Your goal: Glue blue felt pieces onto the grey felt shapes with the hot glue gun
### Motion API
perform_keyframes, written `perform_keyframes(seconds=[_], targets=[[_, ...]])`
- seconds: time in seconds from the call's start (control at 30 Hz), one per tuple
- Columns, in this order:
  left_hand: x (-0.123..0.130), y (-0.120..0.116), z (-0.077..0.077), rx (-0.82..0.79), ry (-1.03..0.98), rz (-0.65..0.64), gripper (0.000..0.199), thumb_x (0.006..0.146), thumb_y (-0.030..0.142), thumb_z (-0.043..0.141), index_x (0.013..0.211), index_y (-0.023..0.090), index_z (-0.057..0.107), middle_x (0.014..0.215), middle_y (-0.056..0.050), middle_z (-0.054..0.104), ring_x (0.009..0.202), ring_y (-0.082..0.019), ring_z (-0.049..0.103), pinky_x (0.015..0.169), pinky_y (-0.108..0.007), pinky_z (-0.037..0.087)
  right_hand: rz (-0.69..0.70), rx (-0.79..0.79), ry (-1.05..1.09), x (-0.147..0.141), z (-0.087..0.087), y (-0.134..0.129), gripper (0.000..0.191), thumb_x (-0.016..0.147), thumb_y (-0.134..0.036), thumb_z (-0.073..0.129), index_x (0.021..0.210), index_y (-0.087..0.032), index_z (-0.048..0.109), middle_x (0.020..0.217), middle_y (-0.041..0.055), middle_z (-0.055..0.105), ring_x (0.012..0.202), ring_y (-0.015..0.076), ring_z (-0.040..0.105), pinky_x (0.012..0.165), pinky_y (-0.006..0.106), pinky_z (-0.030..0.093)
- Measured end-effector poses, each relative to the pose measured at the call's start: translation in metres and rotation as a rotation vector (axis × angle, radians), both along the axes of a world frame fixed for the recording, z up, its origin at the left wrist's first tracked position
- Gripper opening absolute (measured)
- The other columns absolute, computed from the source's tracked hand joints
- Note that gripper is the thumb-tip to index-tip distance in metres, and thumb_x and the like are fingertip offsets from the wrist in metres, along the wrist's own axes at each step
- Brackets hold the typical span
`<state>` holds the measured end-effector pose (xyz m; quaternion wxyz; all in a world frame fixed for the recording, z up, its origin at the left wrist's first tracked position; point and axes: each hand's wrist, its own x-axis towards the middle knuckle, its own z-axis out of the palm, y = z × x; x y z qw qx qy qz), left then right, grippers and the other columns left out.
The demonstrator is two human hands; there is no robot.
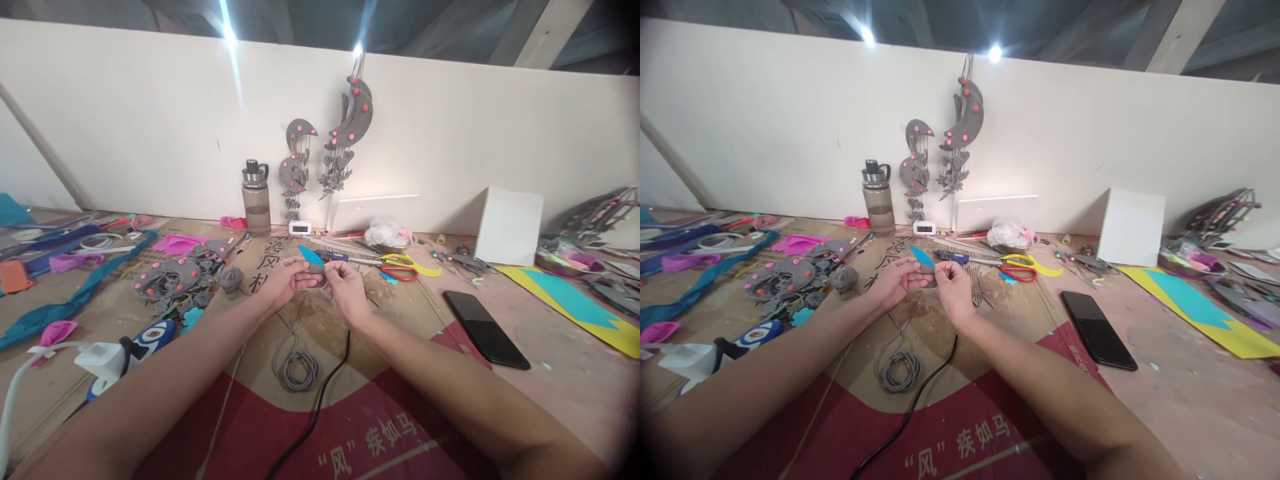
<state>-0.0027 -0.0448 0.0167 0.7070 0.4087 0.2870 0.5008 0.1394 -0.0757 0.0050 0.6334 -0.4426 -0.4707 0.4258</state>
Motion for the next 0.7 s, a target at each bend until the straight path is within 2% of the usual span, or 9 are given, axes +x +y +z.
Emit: perform_keyframes(seconds=[0.23, 0.47, 0.7], targets=[[-0.008, 0.0, -0.001, 0.026, 0.013, 0.075, 0.02, 0.071, 0.018, 0.074, 0.078, 0.015, 0.055, 0.07, -0.005, 0.072, 0.069, -0.02, 0.073, 0.062, -0.024, 0.059, -0.004, 0.014, 0.062, -0.017, -0.001, 0.004, 0.024, 0.071, -0.043, 0.063, 0.077, -0.021, 0.056, 0.069, -0.0035, 0.049, 0.056, 0.01, 0.041, 0.05, 0.023, 0.036], [-0.008, 0.0, -0.011, 0.008, 0.064, 0.062, 0.021, 0.071, 0.02, 0.074, 0.08, 0.015, 0.056, 0.072, -0.006, 0.073, 0.069, -0.02, 0.073, 0.062, -0.025, 0.059, 0.008, 0.007, 0.038, -0.015, -0.009, -0.002, 0.024, 0.073, -0.045, 0.062, 0.078, -0.022, 0.055, 0.07, -0.0028, 0.048, 0.057, 0.0108, 0.041, 0.051, 0.024, 0.037], [-0.008, 0.004, -0.011, -0.012, 0.066, 0.073, 0.012, 0.074, 0.016, 0.068, 0.079, 0.014, 0.057, 0.075, -0.009, 0.074, 0.07, -0.019, 0.073, 0.061, -0.023, 0.059, -0.008, 0.038, -0.045, -0.014, -0.011, 0.0, 0.021, 0.076, -0.044, 0.058, 0.079, -0.023, 0.056, 0.068, -0.0026, 0.048, 0.058, 0.0122, 0.041, 0.053, 0.026, 0.036]])
